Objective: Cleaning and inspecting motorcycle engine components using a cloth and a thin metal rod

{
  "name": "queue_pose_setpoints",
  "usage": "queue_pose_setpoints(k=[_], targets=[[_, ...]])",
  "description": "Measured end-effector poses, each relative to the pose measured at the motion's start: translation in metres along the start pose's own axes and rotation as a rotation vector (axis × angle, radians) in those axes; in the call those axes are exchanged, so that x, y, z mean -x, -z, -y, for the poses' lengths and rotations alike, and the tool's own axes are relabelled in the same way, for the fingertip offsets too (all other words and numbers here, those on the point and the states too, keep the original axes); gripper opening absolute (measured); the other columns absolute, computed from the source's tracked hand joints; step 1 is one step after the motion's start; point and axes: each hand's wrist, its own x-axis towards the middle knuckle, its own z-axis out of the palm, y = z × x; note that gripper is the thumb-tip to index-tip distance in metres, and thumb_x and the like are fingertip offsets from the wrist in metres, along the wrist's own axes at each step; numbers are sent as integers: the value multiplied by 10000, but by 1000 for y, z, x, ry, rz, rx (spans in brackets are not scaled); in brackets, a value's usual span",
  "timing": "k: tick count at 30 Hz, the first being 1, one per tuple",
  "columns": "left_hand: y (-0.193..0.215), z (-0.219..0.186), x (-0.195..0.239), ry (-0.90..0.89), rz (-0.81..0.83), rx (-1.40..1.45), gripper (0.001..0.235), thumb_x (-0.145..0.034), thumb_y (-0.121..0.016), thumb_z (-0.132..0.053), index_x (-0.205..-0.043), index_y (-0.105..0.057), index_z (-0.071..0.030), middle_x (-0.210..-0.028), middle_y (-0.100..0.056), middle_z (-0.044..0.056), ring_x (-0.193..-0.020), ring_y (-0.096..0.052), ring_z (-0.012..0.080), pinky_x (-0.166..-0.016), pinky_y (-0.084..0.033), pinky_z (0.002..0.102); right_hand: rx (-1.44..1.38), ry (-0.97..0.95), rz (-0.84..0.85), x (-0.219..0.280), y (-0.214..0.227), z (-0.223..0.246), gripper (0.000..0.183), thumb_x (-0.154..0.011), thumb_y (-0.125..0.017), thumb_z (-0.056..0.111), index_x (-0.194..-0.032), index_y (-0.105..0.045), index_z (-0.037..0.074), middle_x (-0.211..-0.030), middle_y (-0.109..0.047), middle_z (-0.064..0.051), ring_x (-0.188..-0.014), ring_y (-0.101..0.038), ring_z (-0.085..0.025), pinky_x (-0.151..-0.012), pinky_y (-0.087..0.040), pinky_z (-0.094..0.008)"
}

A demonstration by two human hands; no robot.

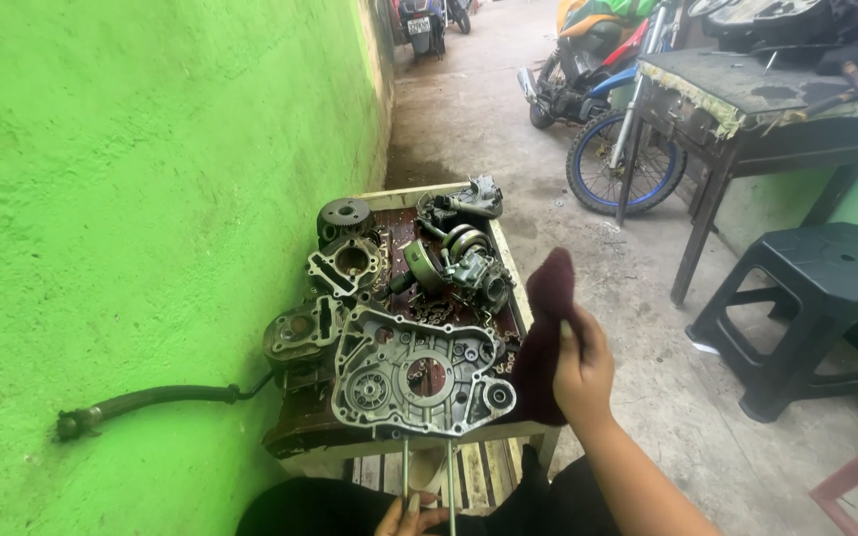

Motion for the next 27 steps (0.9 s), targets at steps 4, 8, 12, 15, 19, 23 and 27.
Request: queue_pose_setpoints(k=[4,8,12,15,19,23,27], targets=[[-1,11,-5,-44,64,-13,441,-980,-445,-296,-1191,-534,81,-1192,-700,386,-1058,-797,492,-937,-650,591,-361,357,150,4,-10,13,548,-1118,-407,133,-1624,-277,296,-1400,-526,-170,-1002,-619,-224,-791,-652,-339],[-13,3,5,-78,81,-35,388,-1003,-404,-251,-1201,-515,63,-1290,-614,350,-1107,-775,465,-889,-671,523,314,404,503,24,-23,46,382,-965,-569,331,-1266,-636,105,-1300,-629,-112,-1250,-582,-310,-1110,-406,-516],[-17,3,3,-38,45,-54,383,-996,-381,-242,-1197,-502,60,-1214,-643,325,-1088,-792,455,-895,-690,510,368,404,470,32,-40,20,173,-892,-702,295,-919,-771,139,-992,-777,-17,-1069,-676,-204,-1086,-386,-451],[-34,-13,11,54,-75,-54,427,-972,-429,-244,-1238,-498,83,-1178,-669,359,-1038,-782,453,-722,-738,507,224,167,411,26,-43,19,287,-943,-636,355,-929,-775,104,-925,-802,-22,-925,-697,-201,-1050,-388,-409],[-43,-24,16,107,-104,-84,409,-976,-417,-227,-1257,-505,56,-1066,-743,388,-919,-809,437,-707,-724,495,-252,-343,182,30,-39,14,350,-1041,-477,343,-1161,-600,39,-966,-703,-95,-861,-694,-194,-847,-581,-326],[-50,-29,18,150,-137,-71,448,-972,-412,-255,-1277,-500,63,-1070,-753,393,-827,-808,427,-699,-714,477,-281,-168,128,34,-31,15,219,-1041,-491,154,-1250,-547,117,-1137,-652,-111,-909,-617,-187,-843,-537,-318],[-83,-51,34,102,-194,-1,403,-1000,-360,-95,-1353,-433,84,-1097,-694,377,-766,-768,442,-657,-696,481,8,156,494,24,-34,75,356,-926,-532,-35,-1213,-701,88,-1205,-694,-125,-954,-675,-213,-888,-555,-322]])
